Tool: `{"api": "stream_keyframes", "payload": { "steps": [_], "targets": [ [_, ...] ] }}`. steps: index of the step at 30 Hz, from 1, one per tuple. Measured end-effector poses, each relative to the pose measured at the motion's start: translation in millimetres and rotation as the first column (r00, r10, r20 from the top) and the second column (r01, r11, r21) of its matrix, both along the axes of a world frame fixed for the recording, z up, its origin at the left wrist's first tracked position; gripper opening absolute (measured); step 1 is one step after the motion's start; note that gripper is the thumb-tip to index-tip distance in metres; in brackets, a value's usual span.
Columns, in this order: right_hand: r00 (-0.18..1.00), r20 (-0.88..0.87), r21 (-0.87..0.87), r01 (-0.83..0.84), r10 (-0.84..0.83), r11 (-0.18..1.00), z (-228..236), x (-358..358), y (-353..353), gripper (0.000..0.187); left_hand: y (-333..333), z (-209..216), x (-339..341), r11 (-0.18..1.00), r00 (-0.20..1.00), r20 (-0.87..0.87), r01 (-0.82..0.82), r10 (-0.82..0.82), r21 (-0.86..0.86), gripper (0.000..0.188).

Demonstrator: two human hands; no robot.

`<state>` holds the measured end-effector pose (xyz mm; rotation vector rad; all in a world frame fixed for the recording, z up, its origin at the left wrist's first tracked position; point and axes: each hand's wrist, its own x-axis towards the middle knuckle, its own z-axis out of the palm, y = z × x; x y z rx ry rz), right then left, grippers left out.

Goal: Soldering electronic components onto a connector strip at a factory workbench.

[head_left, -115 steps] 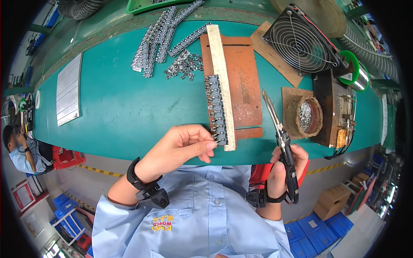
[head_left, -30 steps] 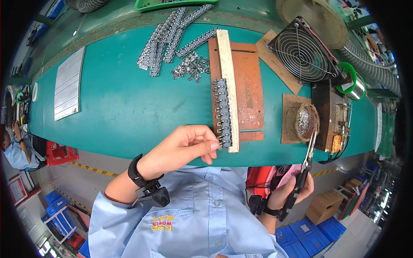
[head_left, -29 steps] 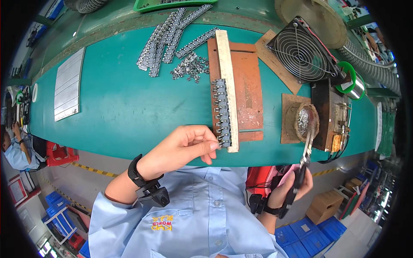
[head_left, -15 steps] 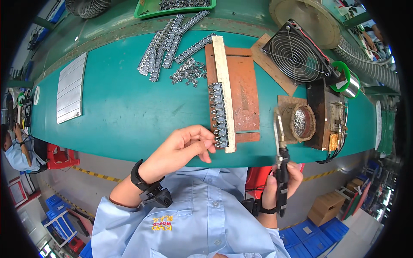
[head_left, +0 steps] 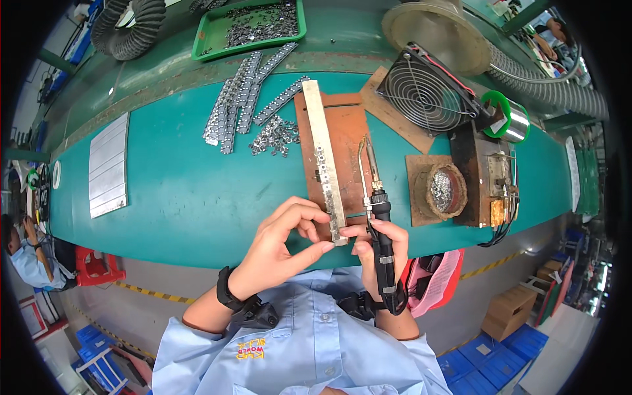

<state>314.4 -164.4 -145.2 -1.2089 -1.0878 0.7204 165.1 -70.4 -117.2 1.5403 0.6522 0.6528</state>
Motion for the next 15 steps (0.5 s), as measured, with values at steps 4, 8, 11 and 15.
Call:
{"api": "stream_keyframes", "payload": {
  "steps": [4, 8, 11, 15],
  "targets": [
    [1.0, 0.009, 0.007, -0.003, 0.003, 1.0, -0.7, -0.2, -1.6, 0.031, -1.0, 5.3, 4.2, 0.98, 0.998, -0.044, -0.026, 0.035, 0.2, 0.027],
    [1.0, -0.018, 0.029, -0.007, 0.008, 1.0, -1.4, 2.0, -1.4, 0.03, 0.1, 5.4, 7.6, 0.957, 0.995, -0.063, -0.055, 0.076, 0.284, 0.028],
    [0.999, -0.049, 0.055, -0.003, 0.005, 0.998, -1.2, 2.1, -0.9, 0.03, -0.8, 6.9, 9.4, 0.947, 0.993, -0.053, -0.081, 0.103, 0.31, 0.031],
    [0.998, -0.067, 0.082, 0.017, -0.011, 0.996, -2.1, 2.6, -3.1, 0.03, 2.4, 17.1, 10.6, 0.908, 0.985, -0.05, -0.133, 0.166, 0.397, 0.029]
  ]
}}
